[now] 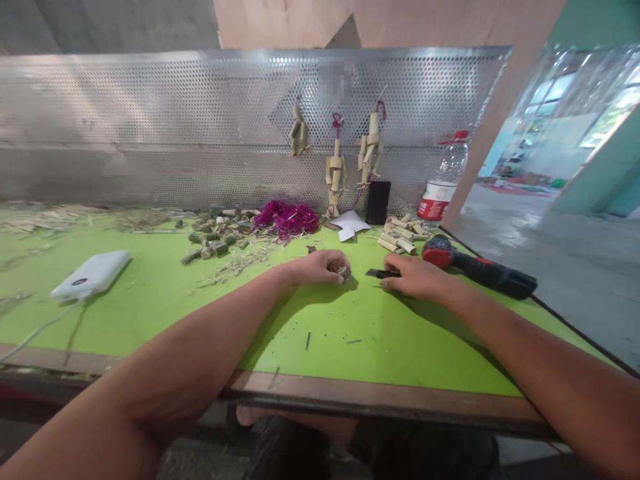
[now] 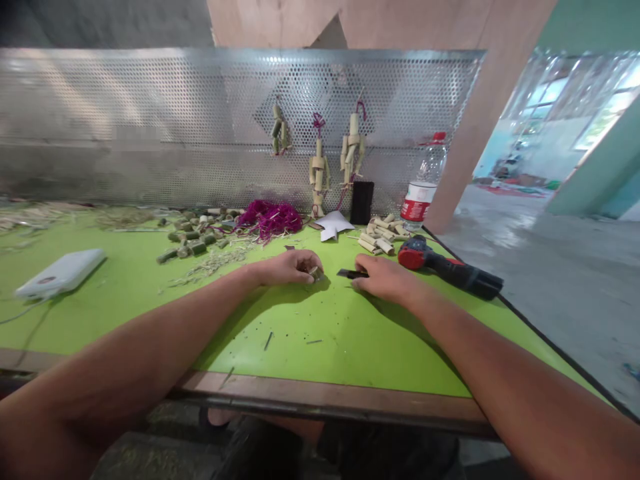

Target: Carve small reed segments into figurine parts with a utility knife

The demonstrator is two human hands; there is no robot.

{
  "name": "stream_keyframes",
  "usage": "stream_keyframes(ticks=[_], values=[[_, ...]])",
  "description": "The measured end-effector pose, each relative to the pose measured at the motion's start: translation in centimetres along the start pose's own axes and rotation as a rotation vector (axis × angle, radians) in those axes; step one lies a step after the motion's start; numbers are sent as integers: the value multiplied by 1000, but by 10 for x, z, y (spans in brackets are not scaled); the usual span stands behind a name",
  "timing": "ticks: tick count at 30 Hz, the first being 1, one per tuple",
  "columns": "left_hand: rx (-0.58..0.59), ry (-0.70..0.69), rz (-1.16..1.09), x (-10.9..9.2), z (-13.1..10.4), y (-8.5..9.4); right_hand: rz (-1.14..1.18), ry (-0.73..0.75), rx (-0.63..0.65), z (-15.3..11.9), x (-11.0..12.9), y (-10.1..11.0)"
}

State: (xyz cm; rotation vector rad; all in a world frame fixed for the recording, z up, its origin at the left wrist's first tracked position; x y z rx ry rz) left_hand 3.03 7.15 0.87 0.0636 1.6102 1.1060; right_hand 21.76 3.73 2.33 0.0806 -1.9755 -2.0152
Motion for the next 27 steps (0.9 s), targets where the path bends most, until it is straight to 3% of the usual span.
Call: stream_keyframes(ticks=[5, 8, 13, 18, 27], values=[[-66, -76, -394, 3, 5, 3, 99, 19, -169, -3, 4, 17], [-104, -84, -462, 5, 7, 5, 117, 71, -195, -4, 9, 17], [-40, -19, -285, 6, 5, 0, 140, 152, -174, -9, 22, 12], [62, 22, 58, -8, -1, -2, 4, 243, -160, -16, 42, 3], [154, -72, 93, -8, 3, -11, -231, 301, -211, -13, 58, -10]])
Point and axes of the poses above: each hand's wrist, its own z-axis towards the middle knuckle, its own y-axis out of the back of the hand, x = y × z, the point moved 7 cm from there along z, towards the middle knuckle, and after that the axes turned 3 degrees about -y, right-handed, at the moved point
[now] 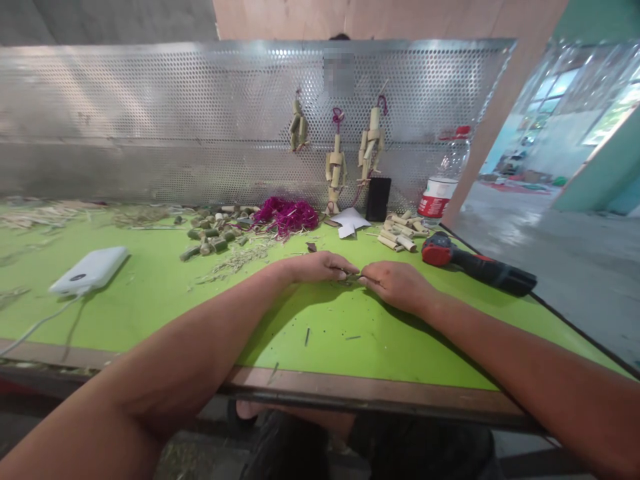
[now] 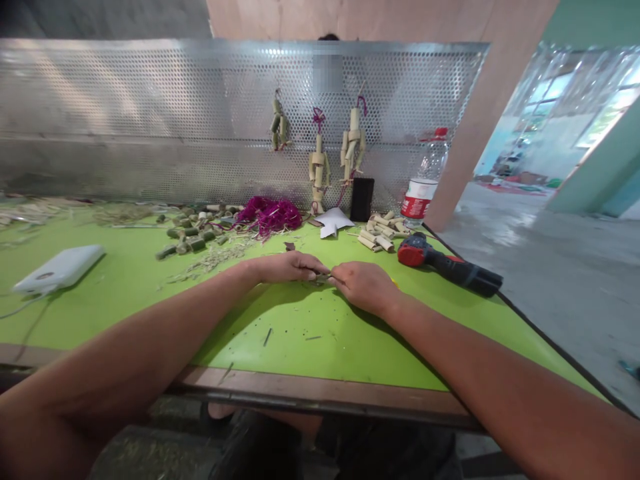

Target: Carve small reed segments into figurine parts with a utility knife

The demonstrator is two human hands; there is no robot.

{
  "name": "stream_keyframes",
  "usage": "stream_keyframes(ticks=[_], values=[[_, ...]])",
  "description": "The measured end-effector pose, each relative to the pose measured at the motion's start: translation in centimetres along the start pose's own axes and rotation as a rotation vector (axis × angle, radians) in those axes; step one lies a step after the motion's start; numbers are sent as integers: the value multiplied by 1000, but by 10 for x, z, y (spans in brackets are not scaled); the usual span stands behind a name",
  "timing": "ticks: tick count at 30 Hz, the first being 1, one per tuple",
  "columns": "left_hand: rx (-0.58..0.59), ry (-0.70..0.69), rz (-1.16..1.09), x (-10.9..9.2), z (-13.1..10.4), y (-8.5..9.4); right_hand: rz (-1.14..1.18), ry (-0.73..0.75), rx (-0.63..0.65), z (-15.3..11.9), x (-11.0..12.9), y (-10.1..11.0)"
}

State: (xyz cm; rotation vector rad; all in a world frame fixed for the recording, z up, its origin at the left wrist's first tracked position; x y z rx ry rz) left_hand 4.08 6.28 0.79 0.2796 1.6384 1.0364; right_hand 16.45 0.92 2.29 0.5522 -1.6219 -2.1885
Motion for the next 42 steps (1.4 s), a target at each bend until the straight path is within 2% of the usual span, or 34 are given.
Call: stream_keyframes(ticks=[11, 22, 33, 42], values=[[9, 21, 29, 1, 2, 0, -110, 56, -95, -1, 9, -3], [8, -17, 41, -5, 3, 2, -159, 83, -52, -2, 16, -7], [-4, 58, 27, -6, 1, 3, -117, 125, 8, 3, 19, -11], [-8, 17, 24, -2, 2, 0, -112, 55, -74, -3, 12, -6]])
Point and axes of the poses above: each hand's wrist, its own z-axis towards the middle knuckle, its own y-axis out of the back of the hand, x = y × z, the point moved 7 cm from there along z, towards the middle knuckle, and after that the axes turned 3 degrees about -y, right-handed, at the moved point
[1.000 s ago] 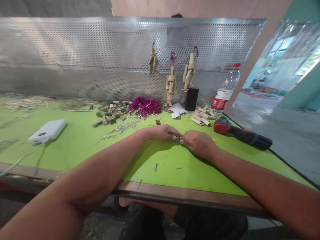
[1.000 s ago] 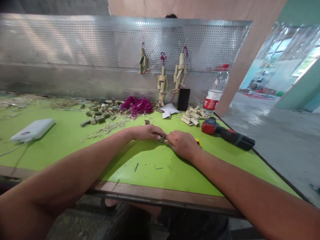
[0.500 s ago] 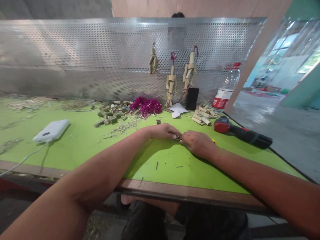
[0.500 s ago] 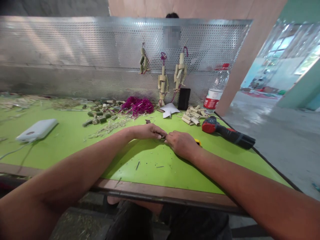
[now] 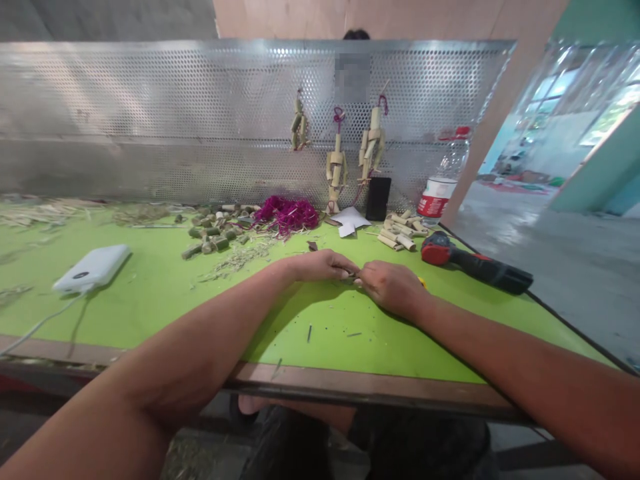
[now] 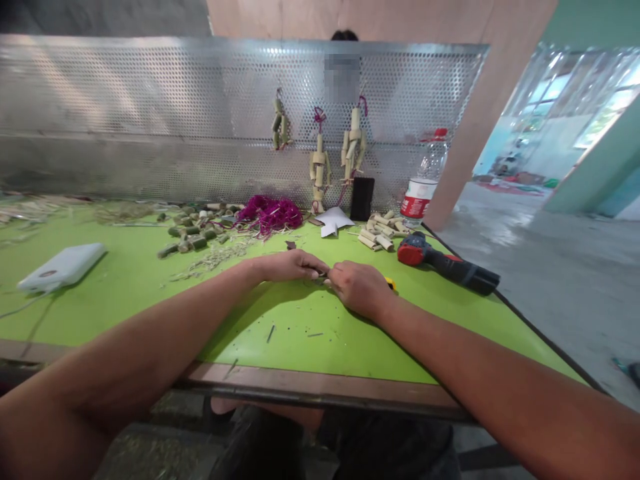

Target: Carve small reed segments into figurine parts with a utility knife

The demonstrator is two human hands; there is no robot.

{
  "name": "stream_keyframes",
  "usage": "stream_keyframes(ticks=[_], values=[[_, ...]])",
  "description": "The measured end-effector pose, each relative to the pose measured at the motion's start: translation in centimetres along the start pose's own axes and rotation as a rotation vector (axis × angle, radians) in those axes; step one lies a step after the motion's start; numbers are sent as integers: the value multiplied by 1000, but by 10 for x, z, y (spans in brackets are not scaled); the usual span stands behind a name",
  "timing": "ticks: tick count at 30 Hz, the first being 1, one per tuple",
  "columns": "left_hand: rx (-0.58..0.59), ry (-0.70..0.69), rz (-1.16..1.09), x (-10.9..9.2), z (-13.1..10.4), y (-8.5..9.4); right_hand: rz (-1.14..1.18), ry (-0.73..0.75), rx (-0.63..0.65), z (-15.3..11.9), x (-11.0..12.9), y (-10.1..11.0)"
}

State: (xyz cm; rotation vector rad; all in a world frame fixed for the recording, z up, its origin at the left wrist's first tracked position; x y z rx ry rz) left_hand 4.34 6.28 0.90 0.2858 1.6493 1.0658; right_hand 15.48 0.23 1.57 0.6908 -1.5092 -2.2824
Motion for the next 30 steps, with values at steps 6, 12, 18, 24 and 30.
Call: stream_keyframes(ticks=[6, 12, 18, 24, 30], values=[[-17, -84, 94, -5, 2, 1, 24, -21, -27, 0, 0, 3], [-6, -28, 27, -3, 4, 1, 7, 4, -27, 1, 2, 4], [-6, -47, -31, 1, 7, 1, -23, 25, 31, 6, 3, -2], [-33, -15, 23, -1, 6, 2, 1, 11, 16, 3, 2, 0], [-21, 6, 7, -1, 5, 2, 1, -6, -32, 0, 0, 3]])
Point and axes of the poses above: each hand's wrist, its own z-axis towards the middle knuckle, its own y-axis out of the back of the hand, x = y × z, the point moved 7 cm from there along z, towards the middle knuckle, and after that the axes turned 3 degrees about -y, right-handed, at the moved point
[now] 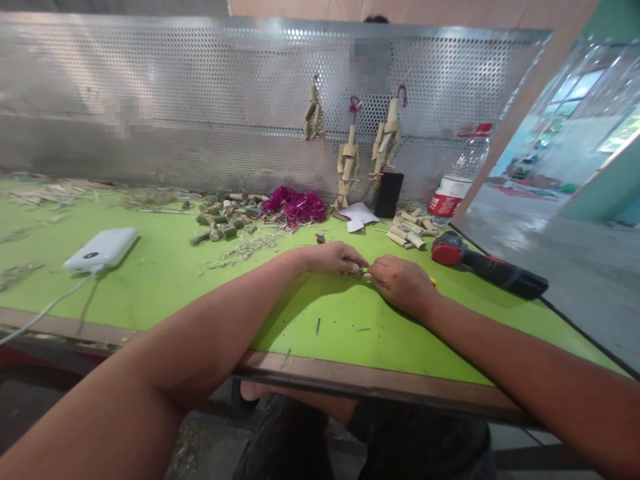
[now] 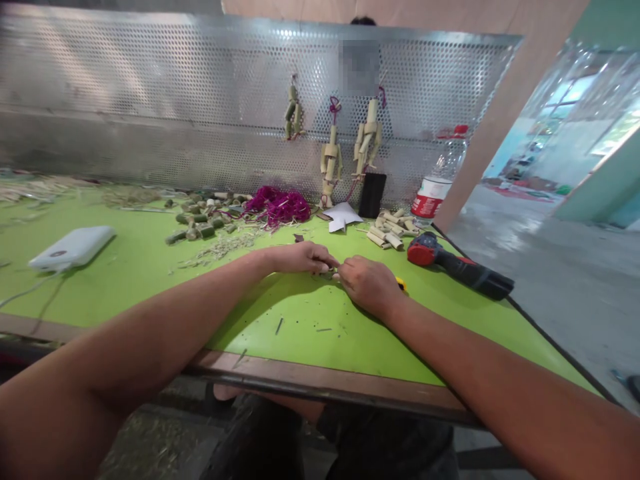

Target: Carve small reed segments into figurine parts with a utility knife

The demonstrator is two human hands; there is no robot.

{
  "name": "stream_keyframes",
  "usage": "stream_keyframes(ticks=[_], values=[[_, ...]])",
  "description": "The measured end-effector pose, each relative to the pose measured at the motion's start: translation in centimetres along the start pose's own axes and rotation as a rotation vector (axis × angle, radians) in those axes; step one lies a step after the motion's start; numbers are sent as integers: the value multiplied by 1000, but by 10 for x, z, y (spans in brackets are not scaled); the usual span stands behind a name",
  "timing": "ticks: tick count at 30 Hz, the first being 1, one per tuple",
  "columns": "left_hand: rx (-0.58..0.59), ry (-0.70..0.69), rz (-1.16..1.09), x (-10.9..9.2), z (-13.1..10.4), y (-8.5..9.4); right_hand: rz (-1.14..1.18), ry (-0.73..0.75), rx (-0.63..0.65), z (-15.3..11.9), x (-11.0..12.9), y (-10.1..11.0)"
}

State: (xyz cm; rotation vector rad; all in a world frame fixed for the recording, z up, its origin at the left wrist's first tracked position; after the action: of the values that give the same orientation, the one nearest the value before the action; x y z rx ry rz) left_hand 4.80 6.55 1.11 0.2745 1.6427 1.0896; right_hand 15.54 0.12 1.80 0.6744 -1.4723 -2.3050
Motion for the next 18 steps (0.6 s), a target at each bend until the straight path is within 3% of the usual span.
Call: stream_keyframes(ticks=[10, 18], values=[[62, 42, -40, 4, -4, 2, -40, 31, 71, 4, 5, -2], [53, 13, -32, 9, 0, 0, -47, 10, -12, 1, 3, 2]])
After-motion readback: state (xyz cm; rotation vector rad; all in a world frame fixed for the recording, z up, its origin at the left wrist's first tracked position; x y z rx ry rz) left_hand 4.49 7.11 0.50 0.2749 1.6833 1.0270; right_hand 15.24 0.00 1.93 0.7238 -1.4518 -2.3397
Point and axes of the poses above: each hand's wrist, its own z-axis towards the middle knuckle, its own y-axis out of the back of the hand, x = y × z, the point moved 7 cm from there along z, towards the middle knuckle, and after that the axes turned 3 degrees about -y, right-handed, at the moved point
